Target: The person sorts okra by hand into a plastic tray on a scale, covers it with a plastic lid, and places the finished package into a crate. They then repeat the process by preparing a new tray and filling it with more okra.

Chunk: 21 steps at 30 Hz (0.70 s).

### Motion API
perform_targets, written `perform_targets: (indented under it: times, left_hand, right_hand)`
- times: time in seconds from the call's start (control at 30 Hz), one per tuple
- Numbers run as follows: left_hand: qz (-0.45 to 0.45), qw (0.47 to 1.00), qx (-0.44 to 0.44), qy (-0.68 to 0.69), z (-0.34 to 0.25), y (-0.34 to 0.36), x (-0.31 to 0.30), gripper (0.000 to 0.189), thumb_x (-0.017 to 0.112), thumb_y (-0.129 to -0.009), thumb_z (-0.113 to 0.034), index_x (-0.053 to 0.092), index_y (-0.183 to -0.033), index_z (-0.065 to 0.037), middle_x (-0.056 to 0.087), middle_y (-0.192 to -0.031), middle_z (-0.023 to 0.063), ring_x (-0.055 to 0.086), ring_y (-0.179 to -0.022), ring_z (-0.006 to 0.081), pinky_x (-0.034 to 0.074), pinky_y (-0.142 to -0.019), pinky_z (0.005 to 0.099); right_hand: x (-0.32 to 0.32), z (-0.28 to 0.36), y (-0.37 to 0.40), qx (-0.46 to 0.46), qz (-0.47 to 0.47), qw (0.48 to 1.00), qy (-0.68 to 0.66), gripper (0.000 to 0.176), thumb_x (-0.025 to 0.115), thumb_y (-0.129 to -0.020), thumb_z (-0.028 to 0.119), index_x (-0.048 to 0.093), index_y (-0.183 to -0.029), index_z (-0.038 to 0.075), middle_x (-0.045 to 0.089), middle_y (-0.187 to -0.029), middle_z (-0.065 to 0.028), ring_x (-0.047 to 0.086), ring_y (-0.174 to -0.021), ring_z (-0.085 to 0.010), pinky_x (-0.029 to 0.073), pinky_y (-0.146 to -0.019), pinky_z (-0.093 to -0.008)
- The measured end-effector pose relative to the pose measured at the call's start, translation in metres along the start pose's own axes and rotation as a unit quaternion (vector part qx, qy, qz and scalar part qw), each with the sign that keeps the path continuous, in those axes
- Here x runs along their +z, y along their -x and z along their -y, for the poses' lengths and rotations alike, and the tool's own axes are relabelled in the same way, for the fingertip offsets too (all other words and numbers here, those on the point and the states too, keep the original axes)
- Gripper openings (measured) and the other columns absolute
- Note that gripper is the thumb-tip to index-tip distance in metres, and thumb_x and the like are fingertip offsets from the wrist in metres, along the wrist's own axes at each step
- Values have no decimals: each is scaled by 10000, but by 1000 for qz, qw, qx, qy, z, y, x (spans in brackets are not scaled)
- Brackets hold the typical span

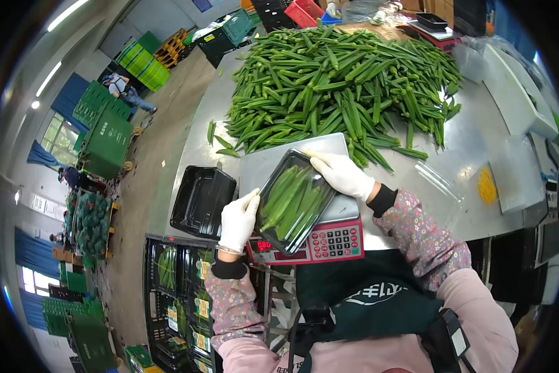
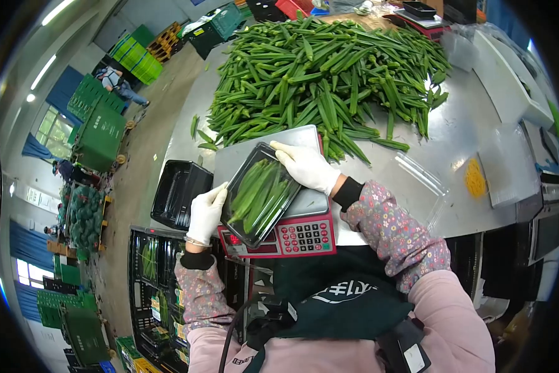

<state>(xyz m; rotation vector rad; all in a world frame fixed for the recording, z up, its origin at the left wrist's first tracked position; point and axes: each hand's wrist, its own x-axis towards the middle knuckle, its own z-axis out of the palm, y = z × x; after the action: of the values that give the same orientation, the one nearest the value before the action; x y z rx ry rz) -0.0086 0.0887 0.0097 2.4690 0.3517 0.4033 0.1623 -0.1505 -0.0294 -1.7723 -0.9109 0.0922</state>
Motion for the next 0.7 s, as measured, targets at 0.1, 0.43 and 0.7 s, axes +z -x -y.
perform_targets:
  times: [0.1, 0.43, 0.7]
  left_hand:
    - [172, 976, -73, 114, 1, -5, -17, 347, 631, -976, -279, 698, -1178, -5, 742, -898, 94, 656, -727, 136, 507, -673, 292]
    - [351, 834, -280, 321, -43, -20, -17, 358, 649, -935, -145, 616, -1234, 48, 712, -1076, 106, 704, -910, 193, 567, -813, 317]
    - [231, 789, -320, 471, -42, 23, 7, 335, 598, -967, -210, 632, -1220, 7, 713, -1119, 94, 695, -956, 203, 548, -870, 342]
  right_hand:
    - [-9, -1, 0, -13, 77, 997, 2, 416, 462, -1058, 282, 550, -1402, 65, 627, -1339, -174, 605, -1220, -288, 449, -1049, -345]
    - [-14, -14, 23, -37, 37, 998, -26, 448, 445, -1035, 378, 594, -1375, 125, 665, -1244, -192, 621, -1146, -369, 465, -1021, -395]
    - [-40, 7, 47, 39, -20, 997, -65, 615, 542, -991, 490, 545, -1379, 12, 648, -1268, -230, 633, -1178, -323, 489, -1013, -378]
